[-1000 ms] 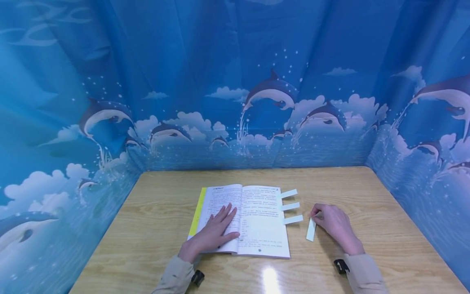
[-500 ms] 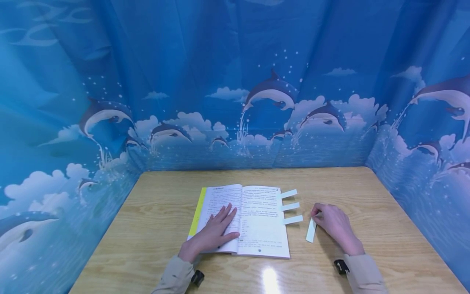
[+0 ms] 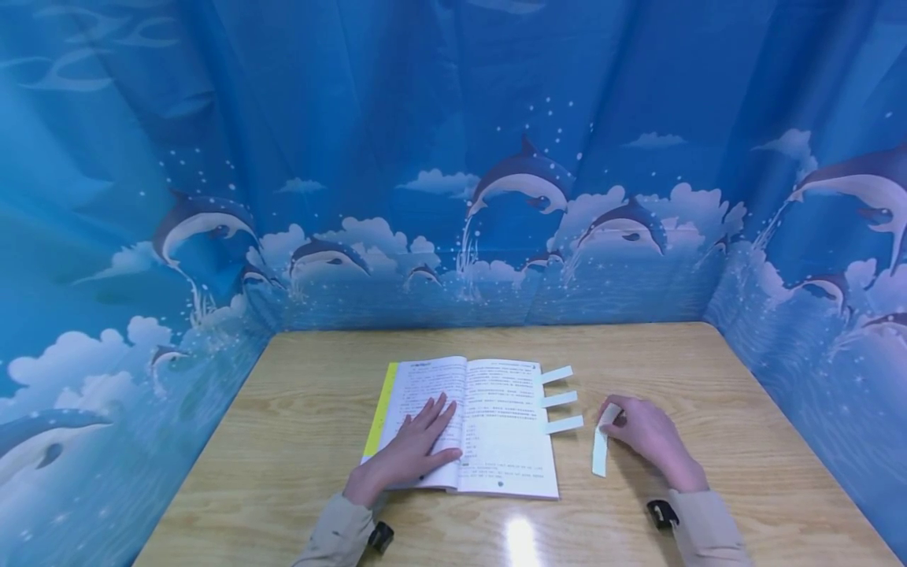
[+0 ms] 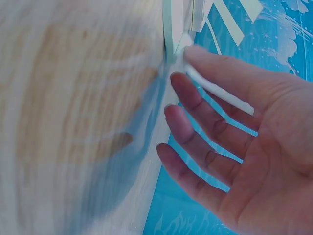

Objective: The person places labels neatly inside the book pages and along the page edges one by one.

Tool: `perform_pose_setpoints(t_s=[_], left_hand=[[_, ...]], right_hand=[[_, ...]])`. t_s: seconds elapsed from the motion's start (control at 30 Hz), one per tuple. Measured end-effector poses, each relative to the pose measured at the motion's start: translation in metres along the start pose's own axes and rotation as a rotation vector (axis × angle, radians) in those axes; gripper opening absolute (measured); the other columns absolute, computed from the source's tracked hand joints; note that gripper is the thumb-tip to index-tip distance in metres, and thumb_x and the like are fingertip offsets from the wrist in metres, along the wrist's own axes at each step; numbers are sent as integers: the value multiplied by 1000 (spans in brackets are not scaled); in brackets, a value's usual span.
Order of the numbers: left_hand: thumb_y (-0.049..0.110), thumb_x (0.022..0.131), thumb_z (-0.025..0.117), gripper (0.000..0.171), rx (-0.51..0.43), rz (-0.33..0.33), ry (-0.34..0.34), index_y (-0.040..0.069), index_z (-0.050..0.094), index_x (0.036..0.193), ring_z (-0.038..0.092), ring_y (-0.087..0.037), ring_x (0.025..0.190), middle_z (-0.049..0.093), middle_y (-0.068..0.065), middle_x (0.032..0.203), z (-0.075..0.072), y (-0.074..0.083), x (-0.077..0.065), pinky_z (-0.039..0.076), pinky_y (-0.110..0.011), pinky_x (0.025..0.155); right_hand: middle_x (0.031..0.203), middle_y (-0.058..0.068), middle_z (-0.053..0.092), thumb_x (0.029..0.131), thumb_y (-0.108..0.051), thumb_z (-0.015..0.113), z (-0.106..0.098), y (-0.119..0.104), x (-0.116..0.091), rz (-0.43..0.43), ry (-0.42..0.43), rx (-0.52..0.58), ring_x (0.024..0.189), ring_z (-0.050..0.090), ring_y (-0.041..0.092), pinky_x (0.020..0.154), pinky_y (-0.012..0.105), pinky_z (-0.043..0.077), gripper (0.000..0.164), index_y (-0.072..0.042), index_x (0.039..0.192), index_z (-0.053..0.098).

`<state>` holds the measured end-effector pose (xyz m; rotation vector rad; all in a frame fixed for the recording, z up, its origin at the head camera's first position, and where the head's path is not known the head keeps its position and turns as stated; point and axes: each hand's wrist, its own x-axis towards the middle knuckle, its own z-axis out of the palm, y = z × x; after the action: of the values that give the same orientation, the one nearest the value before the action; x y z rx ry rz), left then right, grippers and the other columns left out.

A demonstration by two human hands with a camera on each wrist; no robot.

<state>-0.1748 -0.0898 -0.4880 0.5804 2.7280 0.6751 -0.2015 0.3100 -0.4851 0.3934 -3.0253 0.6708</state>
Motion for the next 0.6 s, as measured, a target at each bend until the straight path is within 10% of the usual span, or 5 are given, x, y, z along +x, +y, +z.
perform_pose_setpoints(t_s=[0.6], left_hand=[[55, 102, 49, 78, 3, 14, 10, 14, 22, 163, 8, -30, 156, 8, -9, 171, 1, -2, 0, 12, -62, 123]], right_hand=[[80, -5, 68, 76, -31, 87, 3, 0, 1, -6, -65, 87, 69, 57, 11, 63, 30, 49, 24, -15, 86, 72]])
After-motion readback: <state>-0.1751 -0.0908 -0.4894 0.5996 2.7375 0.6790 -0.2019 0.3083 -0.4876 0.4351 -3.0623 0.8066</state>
